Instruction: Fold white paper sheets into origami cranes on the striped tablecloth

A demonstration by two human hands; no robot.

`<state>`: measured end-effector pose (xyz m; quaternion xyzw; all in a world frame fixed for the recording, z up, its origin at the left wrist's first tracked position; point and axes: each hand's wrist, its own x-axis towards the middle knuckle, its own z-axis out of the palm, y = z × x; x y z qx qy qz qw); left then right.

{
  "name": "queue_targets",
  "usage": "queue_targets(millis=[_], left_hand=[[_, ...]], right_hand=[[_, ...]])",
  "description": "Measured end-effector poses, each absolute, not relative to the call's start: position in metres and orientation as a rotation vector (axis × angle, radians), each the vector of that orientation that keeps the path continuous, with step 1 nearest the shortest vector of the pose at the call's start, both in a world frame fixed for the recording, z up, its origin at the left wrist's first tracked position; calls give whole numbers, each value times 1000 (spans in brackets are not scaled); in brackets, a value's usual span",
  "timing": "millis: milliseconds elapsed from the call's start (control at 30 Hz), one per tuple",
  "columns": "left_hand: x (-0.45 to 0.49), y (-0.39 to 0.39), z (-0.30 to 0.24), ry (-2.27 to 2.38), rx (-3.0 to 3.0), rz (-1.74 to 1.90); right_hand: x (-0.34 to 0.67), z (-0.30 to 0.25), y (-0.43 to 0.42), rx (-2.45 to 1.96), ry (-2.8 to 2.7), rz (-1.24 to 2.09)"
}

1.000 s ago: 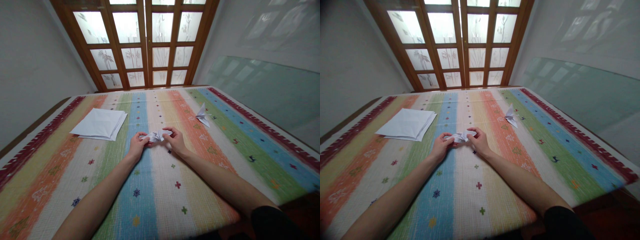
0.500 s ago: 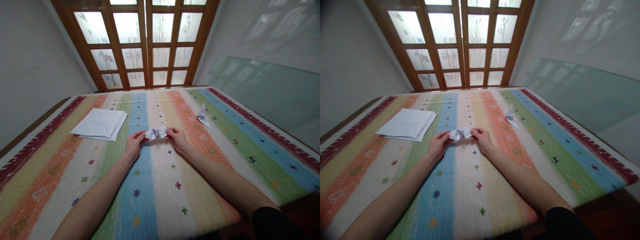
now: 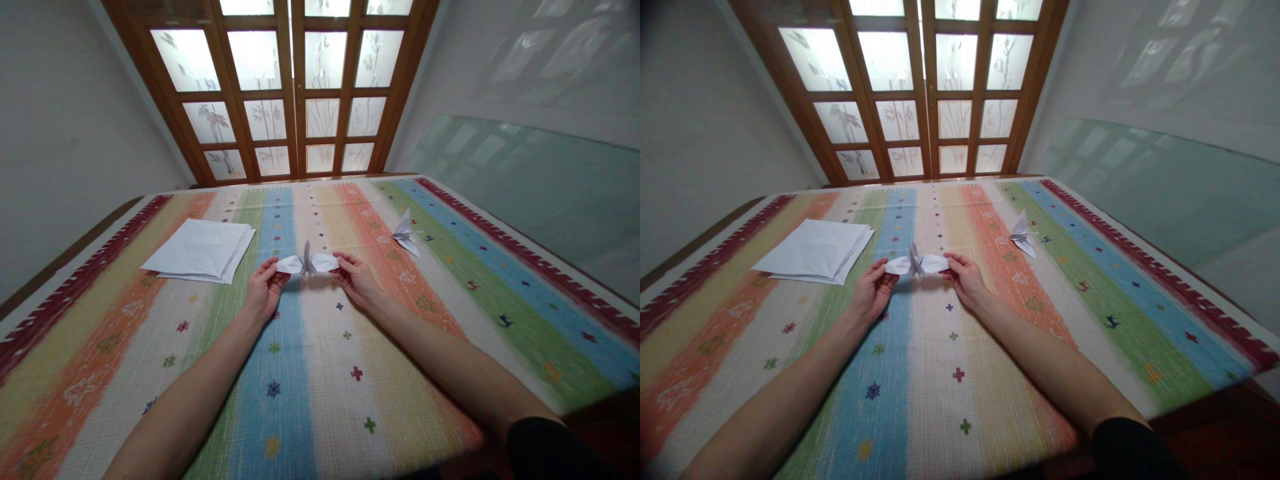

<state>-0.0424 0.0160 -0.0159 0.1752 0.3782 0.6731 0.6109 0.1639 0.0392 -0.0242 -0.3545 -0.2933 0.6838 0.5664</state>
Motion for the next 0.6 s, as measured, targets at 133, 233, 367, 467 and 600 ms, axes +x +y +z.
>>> queue_targets(millis=[133, 233, 367, 467, 600], left_hand=[[-45, 16, -17, 872, 430, 1553], [-45, 17, -17, 893, 417, 1549], [-45, 18, -21, 967, 498, 1539], [-43, 17, -22, 1152, 631, 1597], [-37, 6, -17, 1558, 1040, 1919]], right_hand=[[165, -25, 40, -829, -688, 1598], [166, -26, 41, -829, -699, 1596], [167, -27, 40, -854, -781, 1560], [165, -25, 37, -870, -834, 1514], [157, -20, 28, -912, -915, 1445]])
